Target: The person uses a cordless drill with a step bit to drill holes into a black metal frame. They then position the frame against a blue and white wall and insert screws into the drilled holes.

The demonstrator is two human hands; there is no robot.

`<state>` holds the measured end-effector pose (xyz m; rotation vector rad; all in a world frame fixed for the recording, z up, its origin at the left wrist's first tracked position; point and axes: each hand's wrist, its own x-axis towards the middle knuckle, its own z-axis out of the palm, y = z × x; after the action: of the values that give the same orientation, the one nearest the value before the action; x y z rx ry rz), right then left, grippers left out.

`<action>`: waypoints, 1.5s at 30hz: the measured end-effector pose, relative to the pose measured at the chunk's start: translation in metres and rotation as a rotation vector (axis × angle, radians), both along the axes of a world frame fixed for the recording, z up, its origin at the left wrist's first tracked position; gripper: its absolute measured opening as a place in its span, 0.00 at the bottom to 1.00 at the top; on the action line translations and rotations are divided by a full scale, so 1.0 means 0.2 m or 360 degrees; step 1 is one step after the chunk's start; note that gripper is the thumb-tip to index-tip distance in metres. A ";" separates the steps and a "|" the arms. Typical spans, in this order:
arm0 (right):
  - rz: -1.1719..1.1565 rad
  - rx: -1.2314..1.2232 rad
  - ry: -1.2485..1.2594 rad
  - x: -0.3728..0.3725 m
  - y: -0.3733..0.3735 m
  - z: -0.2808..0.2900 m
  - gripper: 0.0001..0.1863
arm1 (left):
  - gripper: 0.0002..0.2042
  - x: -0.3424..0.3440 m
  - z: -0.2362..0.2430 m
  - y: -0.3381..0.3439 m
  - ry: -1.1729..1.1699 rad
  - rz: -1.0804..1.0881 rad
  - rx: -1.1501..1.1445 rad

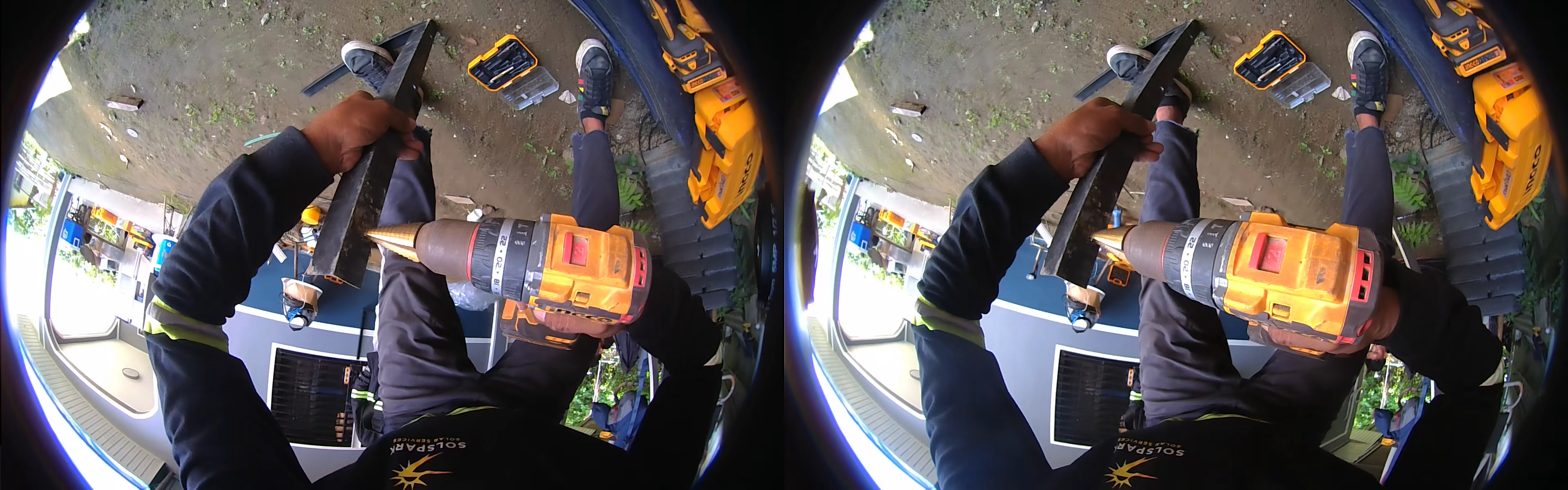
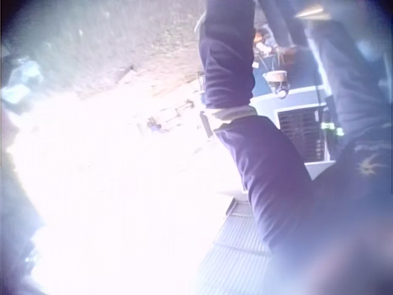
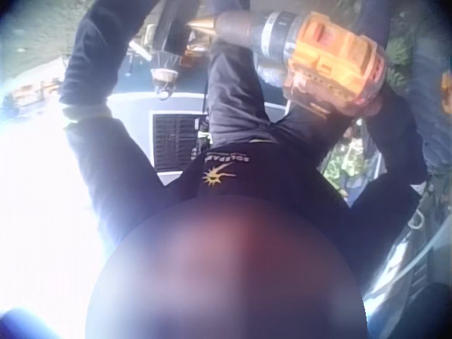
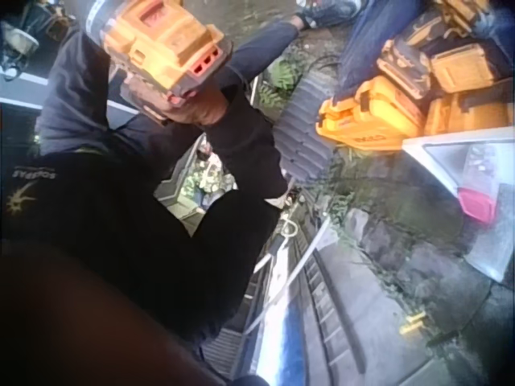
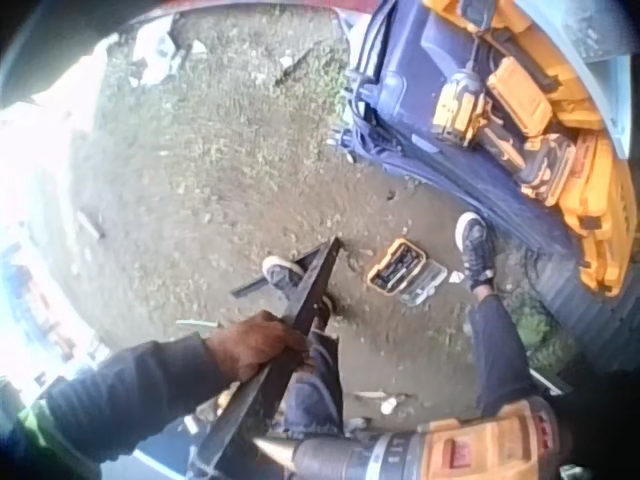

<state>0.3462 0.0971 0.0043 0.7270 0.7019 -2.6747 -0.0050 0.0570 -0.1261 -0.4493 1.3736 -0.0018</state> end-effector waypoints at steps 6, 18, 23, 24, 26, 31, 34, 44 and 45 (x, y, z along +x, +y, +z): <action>0.0158 0.0029 0.0030 -0.03 0.09 -0.03 0.24 | 0.11 0.01 0.00 0.00 -0.0018 -0.0047 0.0006; 0.0418 -0.0536 -0.0162 -0.10 0.18 -0.06 0.19 | 0.11 -0.01 0.01 0.04 -0.0020 -0.0049 0.0022; 0.0253 -0.0779 -0.0216 -0.15 0.19 -0.06 0.13 | 0.16 -0.01 0.00 0.03 -0.0004 -0.0162 -0.0026; 0.0193 -0.0999 -0.0237 -0.16 0.20 -0.05 0.11 | 0.16 -0.01 0.00 0.03 -0.0004 -0.0146 -0.0014; 0.0095 -0.1280 -0.0335 -0.19 0.21 -0.01 0.10 | 0.16 0.00 0.01 0.02 0.0008 -0.0134 -0.0002; 0.0050 -0.1269 -0.0395 -0.22 0.22 0.03 0.12 | 0.09 0.03 0.00 0.00 0.0069 -0.0106 -0.0001; 0.0033 -0.1485 -0.0488 -0.21 0.22 0.04 0.12 | 0.08 0.02 -0.02 -0.02 0.0054 -0.0061 0.0027; -0.0213 -0.1571 -0.0562 -0.24 0.27 0.19 0.29 | 0.12 0.04 -0.12 -0.14 -0.0193 -0.0085 0.0056; -0.0254 -0.1570 -0.0545 -0.22 0.27 0.21 0.27 | 0.11 0.04 -0.13 -0.13 -0.0299 -0.0106 0.0134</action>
<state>0.3018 0.1517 0.0469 0.8934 -0.7460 -2.4586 0.0022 0.0302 -0.1530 -0.3246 1.1984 -0.0396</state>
